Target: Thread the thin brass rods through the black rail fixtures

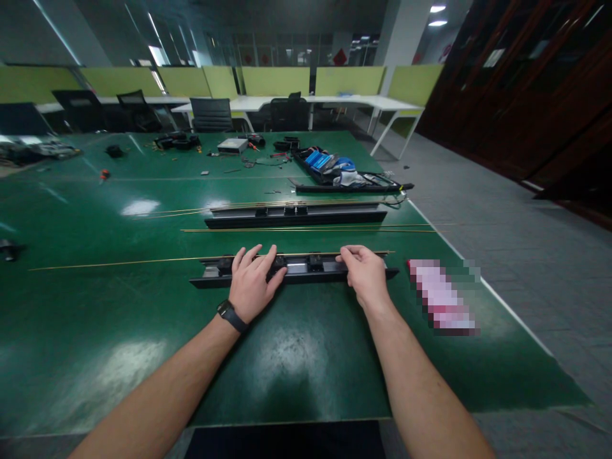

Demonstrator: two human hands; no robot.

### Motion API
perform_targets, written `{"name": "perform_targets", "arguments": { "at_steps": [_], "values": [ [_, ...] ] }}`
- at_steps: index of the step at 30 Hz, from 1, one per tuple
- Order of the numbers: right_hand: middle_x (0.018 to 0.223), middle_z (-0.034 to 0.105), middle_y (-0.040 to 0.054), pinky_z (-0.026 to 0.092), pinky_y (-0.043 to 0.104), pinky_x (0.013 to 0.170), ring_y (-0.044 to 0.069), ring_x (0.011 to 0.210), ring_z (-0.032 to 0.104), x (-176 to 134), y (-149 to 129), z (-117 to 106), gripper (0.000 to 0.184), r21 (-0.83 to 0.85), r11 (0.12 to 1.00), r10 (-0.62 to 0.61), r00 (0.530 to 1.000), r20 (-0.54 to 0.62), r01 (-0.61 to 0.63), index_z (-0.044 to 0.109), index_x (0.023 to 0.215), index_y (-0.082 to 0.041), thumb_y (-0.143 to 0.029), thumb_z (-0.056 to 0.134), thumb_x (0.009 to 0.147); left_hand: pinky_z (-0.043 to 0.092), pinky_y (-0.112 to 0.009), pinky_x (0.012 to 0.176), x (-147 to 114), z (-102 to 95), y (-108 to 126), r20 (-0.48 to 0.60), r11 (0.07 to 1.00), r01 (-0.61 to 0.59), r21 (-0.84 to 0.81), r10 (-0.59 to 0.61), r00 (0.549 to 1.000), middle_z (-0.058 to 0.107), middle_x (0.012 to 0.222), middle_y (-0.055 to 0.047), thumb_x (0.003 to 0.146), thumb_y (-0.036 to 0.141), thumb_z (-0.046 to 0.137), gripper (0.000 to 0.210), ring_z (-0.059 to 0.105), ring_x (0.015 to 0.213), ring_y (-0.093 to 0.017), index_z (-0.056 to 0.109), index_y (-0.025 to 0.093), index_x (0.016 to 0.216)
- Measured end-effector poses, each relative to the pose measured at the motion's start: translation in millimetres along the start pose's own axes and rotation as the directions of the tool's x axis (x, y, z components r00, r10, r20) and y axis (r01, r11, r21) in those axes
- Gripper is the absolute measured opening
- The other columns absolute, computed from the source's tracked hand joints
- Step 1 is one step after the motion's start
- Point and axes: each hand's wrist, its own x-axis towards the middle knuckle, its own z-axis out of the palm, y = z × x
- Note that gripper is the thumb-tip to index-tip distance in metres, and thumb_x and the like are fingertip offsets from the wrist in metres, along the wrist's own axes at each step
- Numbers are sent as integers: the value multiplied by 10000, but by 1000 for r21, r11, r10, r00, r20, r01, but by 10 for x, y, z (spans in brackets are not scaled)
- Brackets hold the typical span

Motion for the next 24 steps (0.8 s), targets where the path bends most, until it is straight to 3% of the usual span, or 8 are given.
{"name": "perform_targets", "arguments": {
  "at_steps": [9,24],
  "values": [
    [848,772,91,220,223,289,36,317,361,23,-18,-14,382,8,1000,16,999,-48,-16,678,881,-154,-486,790,728,322,-496,1204,7,0,-16,19,999,-32,4,32,999,760,1143,-99,1004,416,551,505,555,1329,-309,562,163,1441],
    [844,767,82,215,230,297,43,324,363,67,-13,-58,357,27,999,26,996,-85,-24,673,865,-172,-469,800,713,320,-520,1202,24,-39,18,19,1000,-17,-1,17,1000,762,1147,-101,1004,399,550,481,538,1363,-324,577,172,1427]
  ]
}}
